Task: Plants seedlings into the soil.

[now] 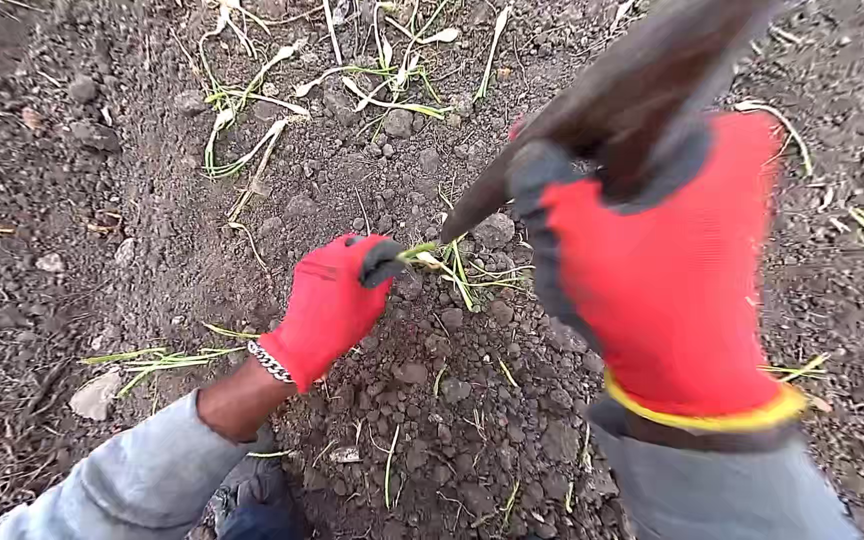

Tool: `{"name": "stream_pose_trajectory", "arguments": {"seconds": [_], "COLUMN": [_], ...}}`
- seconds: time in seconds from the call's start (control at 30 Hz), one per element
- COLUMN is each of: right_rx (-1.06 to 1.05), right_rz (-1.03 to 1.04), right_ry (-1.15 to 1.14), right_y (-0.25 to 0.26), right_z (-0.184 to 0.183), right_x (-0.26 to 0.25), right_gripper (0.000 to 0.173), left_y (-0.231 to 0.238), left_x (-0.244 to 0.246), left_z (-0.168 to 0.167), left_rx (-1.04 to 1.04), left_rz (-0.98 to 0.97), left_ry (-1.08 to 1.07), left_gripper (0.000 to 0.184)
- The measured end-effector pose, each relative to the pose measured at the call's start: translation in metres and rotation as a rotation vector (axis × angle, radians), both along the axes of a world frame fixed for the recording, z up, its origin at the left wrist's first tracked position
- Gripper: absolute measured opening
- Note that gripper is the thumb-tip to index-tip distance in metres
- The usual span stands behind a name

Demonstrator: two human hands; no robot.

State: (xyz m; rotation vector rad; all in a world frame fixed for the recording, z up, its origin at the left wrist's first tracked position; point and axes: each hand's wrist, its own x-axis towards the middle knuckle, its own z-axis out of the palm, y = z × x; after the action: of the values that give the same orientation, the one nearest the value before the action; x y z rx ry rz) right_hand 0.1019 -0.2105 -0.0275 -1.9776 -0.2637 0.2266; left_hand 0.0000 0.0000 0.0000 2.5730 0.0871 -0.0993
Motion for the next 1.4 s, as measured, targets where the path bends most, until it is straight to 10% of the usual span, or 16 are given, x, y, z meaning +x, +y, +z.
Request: {"name": "stream_pose_trajectory", "arguments": {"seconds": [0.1,0.3,0.53,0.77,0.97,1.1,1.4], "right_rx": [-0.376,-0.183,-0.436,-0.153,-0.604,-0.63,-0.526], "right_rz": [0.145,-0.018,-0.036,-0.249,-0.349,-0.355,-0.254], "right_ry": [0.465,0.277,0.508,0.369,0.679,0.799,0.923], "right_y": [0.016,-0.093,-0.134,-0.241,-0.304,-0.308,-0.314], "right_z": [-0.032,0.035,-0.017,0.091,0.028,-0.004,-0.012], "right_x": [-0.081,-0.122,-0.152,-0.155,-0.187,-0.169,-0.155], "right_gripper": [0.02,0.033,0.047,0.04,0.052,0.045,0.047], "left_y": [0.002,-0.063,-0.06,-0.111,-0.089,-0.078,-0.354], "left_x": [0.012,0.003,0.052,0.075,0.125,0.178,0.206], "left_z": [0.023,-0.092,-0.04,-0.081,-0.011,0.026,-0.059], "left_rx": [-0.153,0.211,0.381,0.578,0.558,0.693,0.55], "left_rz": [0.215,-0.232,-0.376,-0.664,-0.304,-0.023,-0.588], "left_ry": [-0.01,0.644,0.304,0.542,0.415,0.318,0.429], "left_gripper": [0.011,0.024,0.045,0.069,0.034,0.063,0.078]}}
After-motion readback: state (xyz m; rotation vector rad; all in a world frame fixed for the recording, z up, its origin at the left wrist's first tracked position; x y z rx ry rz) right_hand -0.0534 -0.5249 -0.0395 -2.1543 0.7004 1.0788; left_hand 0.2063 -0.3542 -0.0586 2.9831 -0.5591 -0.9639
